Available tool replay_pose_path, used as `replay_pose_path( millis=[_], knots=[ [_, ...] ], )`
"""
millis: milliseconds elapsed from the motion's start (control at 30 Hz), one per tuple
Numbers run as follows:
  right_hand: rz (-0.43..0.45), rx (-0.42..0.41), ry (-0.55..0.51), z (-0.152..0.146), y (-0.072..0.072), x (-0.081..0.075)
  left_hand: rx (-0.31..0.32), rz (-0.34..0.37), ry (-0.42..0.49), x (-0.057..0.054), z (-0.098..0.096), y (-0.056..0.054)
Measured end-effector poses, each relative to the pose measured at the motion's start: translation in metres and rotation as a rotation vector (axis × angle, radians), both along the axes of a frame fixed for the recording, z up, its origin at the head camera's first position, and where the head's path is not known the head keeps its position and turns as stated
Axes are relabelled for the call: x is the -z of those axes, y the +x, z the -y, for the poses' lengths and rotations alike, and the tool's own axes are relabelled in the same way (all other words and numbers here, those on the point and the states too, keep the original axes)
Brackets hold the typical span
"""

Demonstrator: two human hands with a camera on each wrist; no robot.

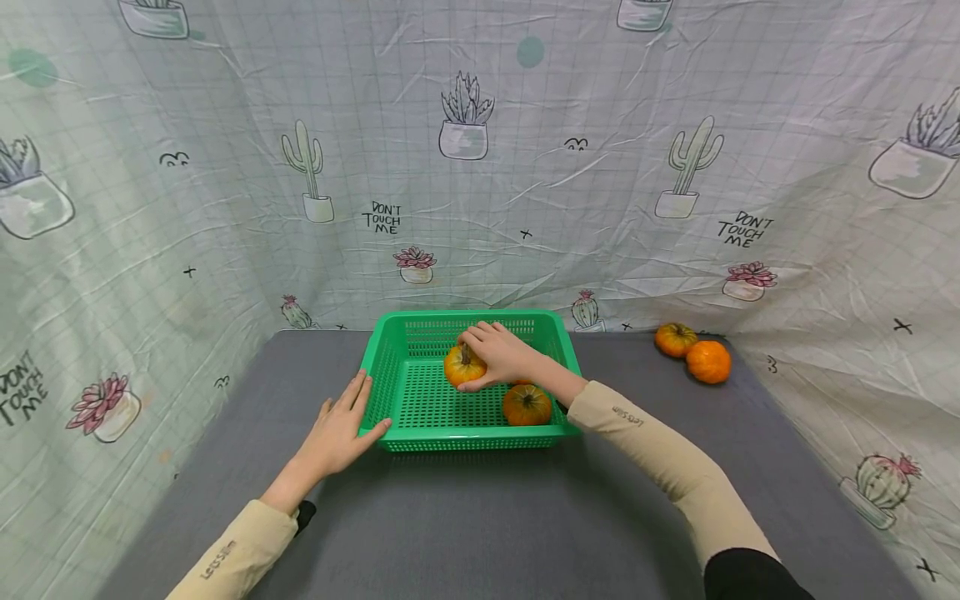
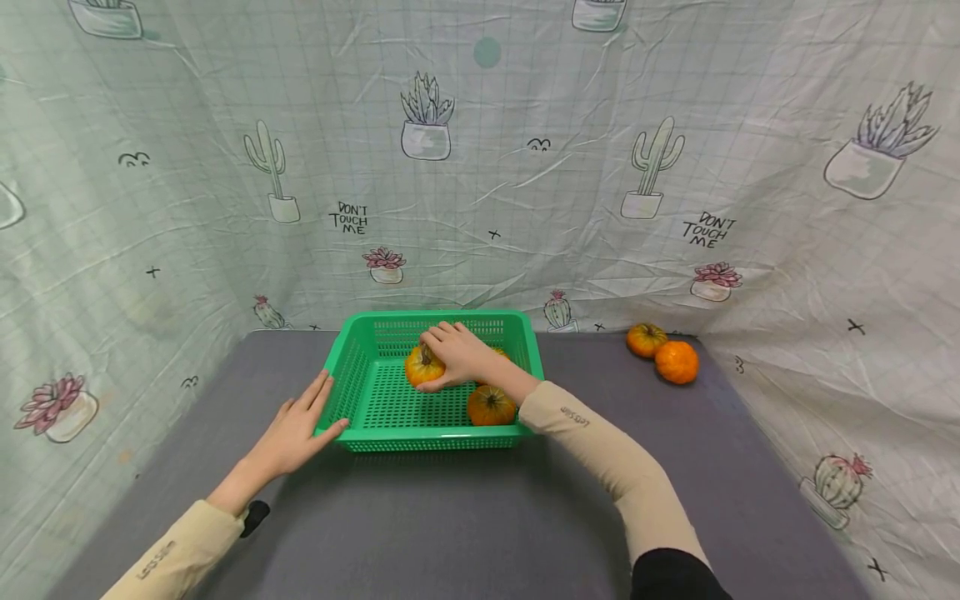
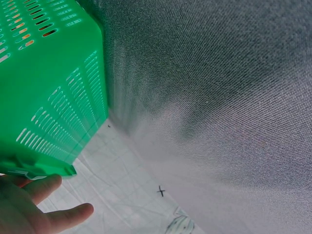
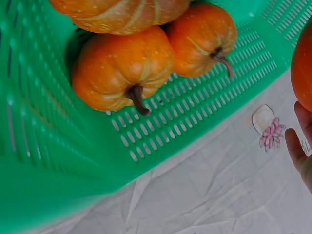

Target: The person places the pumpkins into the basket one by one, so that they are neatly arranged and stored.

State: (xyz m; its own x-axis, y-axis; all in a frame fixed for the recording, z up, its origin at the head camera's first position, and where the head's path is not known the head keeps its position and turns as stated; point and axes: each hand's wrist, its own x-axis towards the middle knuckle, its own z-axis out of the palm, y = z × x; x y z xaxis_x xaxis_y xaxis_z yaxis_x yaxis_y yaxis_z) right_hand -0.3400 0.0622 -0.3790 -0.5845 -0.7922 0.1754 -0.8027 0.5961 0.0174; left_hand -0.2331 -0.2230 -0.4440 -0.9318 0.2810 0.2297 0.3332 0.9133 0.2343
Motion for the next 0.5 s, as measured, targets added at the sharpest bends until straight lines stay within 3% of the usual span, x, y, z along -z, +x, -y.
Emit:
replay_pose_path(
  millis=[500],
  knots=[
    [-0.032,-0.072,0.2,0.002,-0.007,0.026,0.0,-0.005,-0.004,0.0,0.0,0.0]
  ],
)
